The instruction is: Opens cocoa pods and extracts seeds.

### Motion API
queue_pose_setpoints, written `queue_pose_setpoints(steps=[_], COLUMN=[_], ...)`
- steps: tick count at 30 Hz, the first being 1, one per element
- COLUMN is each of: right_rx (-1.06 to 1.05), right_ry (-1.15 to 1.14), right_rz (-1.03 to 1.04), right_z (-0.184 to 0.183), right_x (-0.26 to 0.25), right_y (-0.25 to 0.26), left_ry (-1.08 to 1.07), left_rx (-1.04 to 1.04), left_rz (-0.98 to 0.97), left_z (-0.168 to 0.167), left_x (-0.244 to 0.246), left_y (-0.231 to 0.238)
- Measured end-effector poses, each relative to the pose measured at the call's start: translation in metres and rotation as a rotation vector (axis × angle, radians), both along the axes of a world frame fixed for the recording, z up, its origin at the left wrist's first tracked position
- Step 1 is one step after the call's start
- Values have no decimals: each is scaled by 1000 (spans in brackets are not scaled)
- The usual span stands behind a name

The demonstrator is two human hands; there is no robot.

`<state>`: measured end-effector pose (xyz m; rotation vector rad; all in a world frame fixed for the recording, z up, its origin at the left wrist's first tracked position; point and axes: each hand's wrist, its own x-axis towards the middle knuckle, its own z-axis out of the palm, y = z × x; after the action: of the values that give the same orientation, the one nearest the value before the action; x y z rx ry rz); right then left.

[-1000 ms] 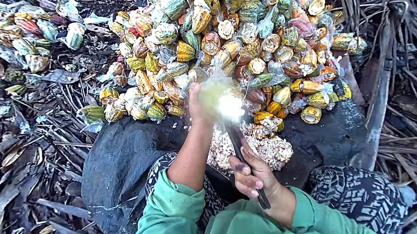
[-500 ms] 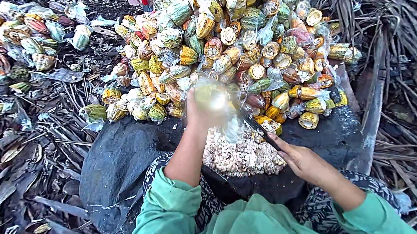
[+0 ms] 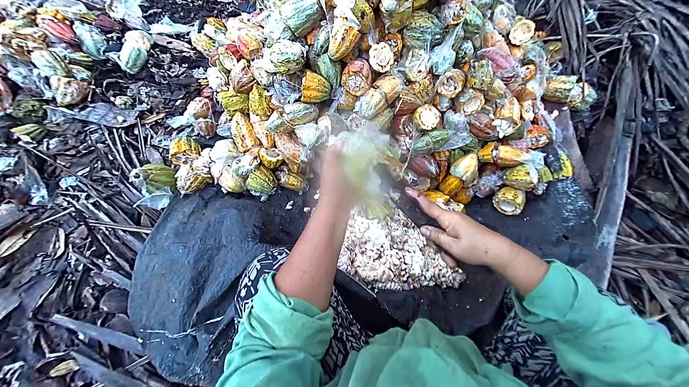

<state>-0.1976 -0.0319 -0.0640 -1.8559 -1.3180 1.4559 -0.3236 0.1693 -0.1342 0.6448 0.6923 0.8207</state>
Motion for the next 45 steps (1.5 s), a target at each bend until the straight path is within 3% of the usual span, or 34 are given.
queue_pose_setpoints(steps=[3,6,9,11,13,16,18,21,23,25,29,32,36,38,40,42,45], right_rx=[144,194,214,280,291,260,353,493,533,398,43,57,134,186,251,287,316], right_ry=[590,1066,1153,867,418,-260,-632,-938,-939,-728,92,462,935,1068,872,310,-480], right_rz=[-232,-428,-534,-415,-213,80,261,398,398,343,1,-130,-350,-451,-418,-233,110], right_z=[-34,-41,-34,-45,-50,-28,-11,13,23,29,15,2,-12,-22,-32,-39,-20], right_x=[-25,-65,-95,-88,-62,-20,2,20,21,16,1,-14,-52,-81,-94,-84,-52], right_y=[1,5,12,14,11,3,-5,-22,-33,-41,-42,-30,-9,-1,6,5,-9], left_ry=[-53,-152,-145,-123,-126,16,-14,-151,-152,-184,-170,-130,-194,-201,-192,-154,-84], left_rx=[-97,-98,-45,-29,-43,-65,-133,-209,-210,-164,147,193,-36,-38,-23,-26,-73], left_rz=[81,144,207,195,121,76,53,49,99,114,125,64,83,124,113,31,-1], left_z=[2,-4,-1,6,13,20,18,4,5,10,23,21,19,19,17,17,14], left_x=[-1,-1,1,-1,-9,-12,-12,-9,-8,-8,-8,-5,1,0,-6,-20,-35], left_y=[6,10,12,19,28,28,28,30,30,29,26,14,3,9,19,26,32])
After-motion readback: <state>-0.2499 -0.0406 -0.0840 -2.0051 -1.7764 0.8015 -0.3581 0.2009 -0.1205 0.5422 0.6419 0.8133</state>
